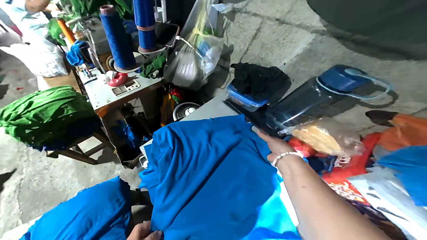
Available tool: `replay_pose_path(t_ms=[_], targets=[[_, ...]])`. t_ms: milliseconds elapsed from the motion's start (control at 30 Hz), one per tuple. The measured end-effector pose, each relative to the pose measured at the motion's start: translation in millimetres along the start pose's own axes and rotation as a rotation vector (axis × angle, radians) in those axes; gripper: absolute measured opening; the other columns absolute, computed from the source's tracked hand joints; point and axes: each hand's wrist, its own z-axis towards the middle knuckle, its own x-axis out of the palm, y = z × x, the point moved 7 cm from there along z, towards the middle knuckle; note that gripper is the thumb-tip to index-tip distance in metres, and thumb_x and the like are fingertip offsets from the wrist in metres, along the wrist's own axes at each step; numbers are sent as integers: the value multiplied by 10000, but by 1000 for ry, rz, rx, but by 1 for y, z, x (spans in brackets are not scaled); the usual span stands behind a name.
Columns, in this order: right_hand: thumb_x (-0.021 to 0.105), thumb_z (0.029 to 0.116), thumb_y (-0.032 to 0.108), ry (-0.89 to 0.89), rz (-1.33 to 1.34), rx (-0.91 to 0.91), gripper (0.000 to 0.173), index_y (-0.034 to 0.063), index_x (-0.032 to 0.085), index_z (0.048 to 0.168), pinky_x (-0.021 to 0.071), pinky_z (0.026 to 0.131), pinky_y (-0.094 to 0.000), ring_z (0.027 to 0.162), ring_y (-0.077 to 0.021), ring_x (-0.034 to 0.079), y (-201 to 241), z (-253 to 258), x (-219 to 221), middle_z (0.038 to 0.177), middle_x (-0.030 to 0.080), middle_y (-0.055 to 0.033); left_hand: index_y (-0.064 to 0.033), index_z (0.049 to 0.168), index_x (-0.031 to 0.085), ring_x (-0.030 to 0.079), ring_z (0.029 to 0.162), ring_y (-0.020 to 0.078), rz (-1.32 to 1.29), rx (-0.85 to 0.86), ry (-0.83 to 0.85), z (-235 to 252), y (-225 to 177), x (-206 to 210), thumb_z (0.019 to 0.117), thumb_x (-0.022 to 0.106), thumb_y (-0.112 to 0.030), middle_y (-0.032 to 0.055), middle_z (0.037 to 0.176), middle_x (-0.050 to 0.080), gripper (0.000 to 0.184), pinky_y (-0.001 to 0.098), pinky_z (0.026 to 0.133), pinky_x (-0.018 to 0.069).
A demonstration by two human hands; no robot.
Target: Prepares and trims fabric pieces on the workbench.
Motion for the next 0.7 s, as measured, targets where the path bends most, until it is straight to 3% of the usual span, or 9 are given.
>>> replay_pose_path(t_ms=[100, 167, 233, 333, 400, 500, 633, 667, 700], targets=[[711, 932, 81, -1, -28, -79, 529, -54, 517, 1404, 378, 1105, -536, 1357, -320, 463, 5, -6, -14, 1475, 489, -229, -9, 1077, 670, 695, 868, 56, -84, 22, -11, -10, -2, 1, 993, 593, -79, -14, 914, 726, 133, 304, 865, 583], [627, 997, 99, 37, -57, -86, 482, -59, 475, 1426, 390, 1100, -519, 1332, -318, 482, 14, -28, -16, 1465, 487, -240, -44, 1066, 679, 697, 866, 36, -129, 88, -23, -18, -5, 0, 980, 597, -83, -50, 916, 729, 125, 279, 848, 588], [587, 1036, 161, 130, -168, -78, 478, -59, 460, 1441, 405, 1075, -562, 1297, -356, 505, 4, -35, -18, 1436, 499, -271, -61, 1058, 684, 692, 870, 23, -158, 167, -26, -29, -13, 0, 972, 607, -95, -68, 925, 725, 120, 264, 837, 587], [636, 978, 56, 108, -244, -85, 590, 0, 398, 1514, 444, 959, -548, 1168, -360, 528, -6, -44, -31, 1401, 489, -301, -60, 1058, 683, 685, 890, 15, -160, 341, -36, -44, -26, 0, 974, 629, -132, -69, 946, 720, 124, 258, 844, 582], [627, 964, 7, 21, -247, -104, 600, 13, 402, 1520, 469, 958, -539, 1167, -367, 554, 1, -59, -37, 1425, 479, -304, -41, 1043, 678, 673, 888, 9, -111, 460, -44, -50, -39, 2, 983, 636, -168, -56, 947, 707, 146, 249, 834, 575], [607, 983, 18, -39, -263, -156, 548, 12, 424, 1500, 481, 888, -533, 1054, -348, 570, 13, -77, -41, 1394, 492, -306, 1, 975, 679, 628, 820, 0, 29, 582, -59, -56, -61, 8, 997, 621, -209, -15, 885, 665, 219, 222, 781, 544], [557, 1016, 128, -24, -157, -185, 490, 67, 418, 1481, 470, 839, -446, 988, -207, 521, 15, -83, -41, 1308, 510, -178, 22, 972, 668, 597, 771, 23, 137, 555, -82, -56, -73, 9, 1005, 606, -199, 18, 841, 635, 232, 226, 748, 516], [577, 1033, 211, 17, -193, -176, 520, 75, 394, 1500, 468, 821, -458, 964, -220, 520, 10, -83, -40, 1290, 513, -189, 20, 975, 665, 596, 762, 31, 136, 521, -88, -55, -71, 9, 1008, 609, -196, 22, 835, 636, 225, 234, 741, 517], [609, 1030, 257, 64, -256, -156, 598, 55, 361, 1535, 473, 826, -511, 969, -285, 537, 2, -86, -36, 1315, 512, -255, 12, 972, 660, 593, 756, 33, 123, 489, -92, -55, -66, 9, 1012, 609, -193, 17, 829, 632, 215, 237, 736, 514]])
